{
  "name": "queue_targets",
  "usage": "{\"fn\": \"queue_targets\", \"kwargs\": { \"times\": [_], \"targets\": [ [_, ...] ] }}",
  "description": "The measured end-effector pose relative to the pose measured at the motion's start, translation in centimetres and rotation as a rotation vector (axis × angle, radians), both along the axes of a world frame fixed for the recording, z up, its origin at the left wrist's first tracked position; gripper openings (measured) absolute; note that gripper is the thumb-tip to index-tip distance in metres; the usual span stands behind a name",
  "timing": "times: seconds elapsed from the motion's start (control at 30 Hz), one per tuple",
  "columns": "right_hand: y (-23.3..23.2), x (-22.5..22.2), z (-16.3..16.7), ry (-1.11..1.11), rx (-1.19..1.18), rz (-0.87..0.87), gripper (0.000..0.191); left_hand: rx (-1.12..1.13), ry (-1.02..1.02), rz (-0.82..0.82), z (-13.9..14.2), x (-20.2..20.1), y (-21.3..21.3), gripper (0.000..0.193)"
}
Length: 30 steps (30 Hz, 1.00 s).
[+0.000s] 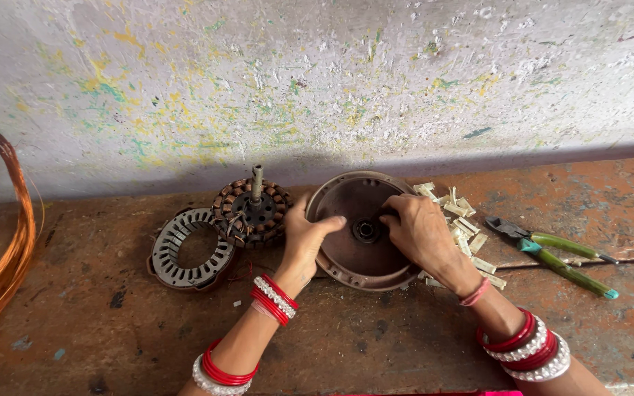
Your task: The person scrubs the interior of a circular metal motor housing with a green abrasive pad, repeatedly rotating the housing to reach different areas. The person also briefly flips the housing over to inspect the exterior before returning to scrub the interior.
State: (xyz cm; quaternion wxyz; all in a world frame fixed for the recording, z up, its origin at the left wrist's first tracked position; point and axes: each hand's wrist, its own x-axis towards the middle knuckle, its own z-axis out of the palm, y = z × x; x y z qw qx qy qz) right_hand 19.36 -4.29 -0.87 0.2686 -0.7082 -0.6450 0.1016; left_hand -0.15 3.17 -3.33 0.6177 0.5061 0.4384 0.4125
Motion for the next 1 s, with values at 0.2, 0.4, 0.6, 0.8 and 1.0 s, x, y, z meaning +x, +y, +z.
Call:
{"fn": "queue_targets", "kwargs": {
  "times": [0.2, 0.4, 0.6, 0.8, 1.0],
  "targets": [
    [0.2, 0.2, 0.0, 0.091, 0.079, 0.004, 0.022, -0.023, -0.144, 0.127, 0.2, 0.7, -1.0, 0.044],
    [0.1, 0.2, 0.0, 0.068, 0.369, 0.056, 0.018, 0.390, -0.187, 0.209, 1.1, 0.3, -1.8, 0.050],
    [-0.6, -0.5, 0.3, 0.088, 0.373, -0.002, 0.013, 0.586, -0.039, 0.172, 2.5, 0.1, -3.6, 0.049],
    [-0.8, -1.8, 1.4, 0.002, 0.695, 0.105, 0.014, 0.659, 0.057, 0.101, 3.4, 0.2, -5.3, 0.045],
    [-2.1, -1.5, 1.9, -0.182, 0.663, 0.079, 0.024, 0.973, -0.084, 0.106, 3.1, 0.0, -6.0, 0.048]
  ]
}}
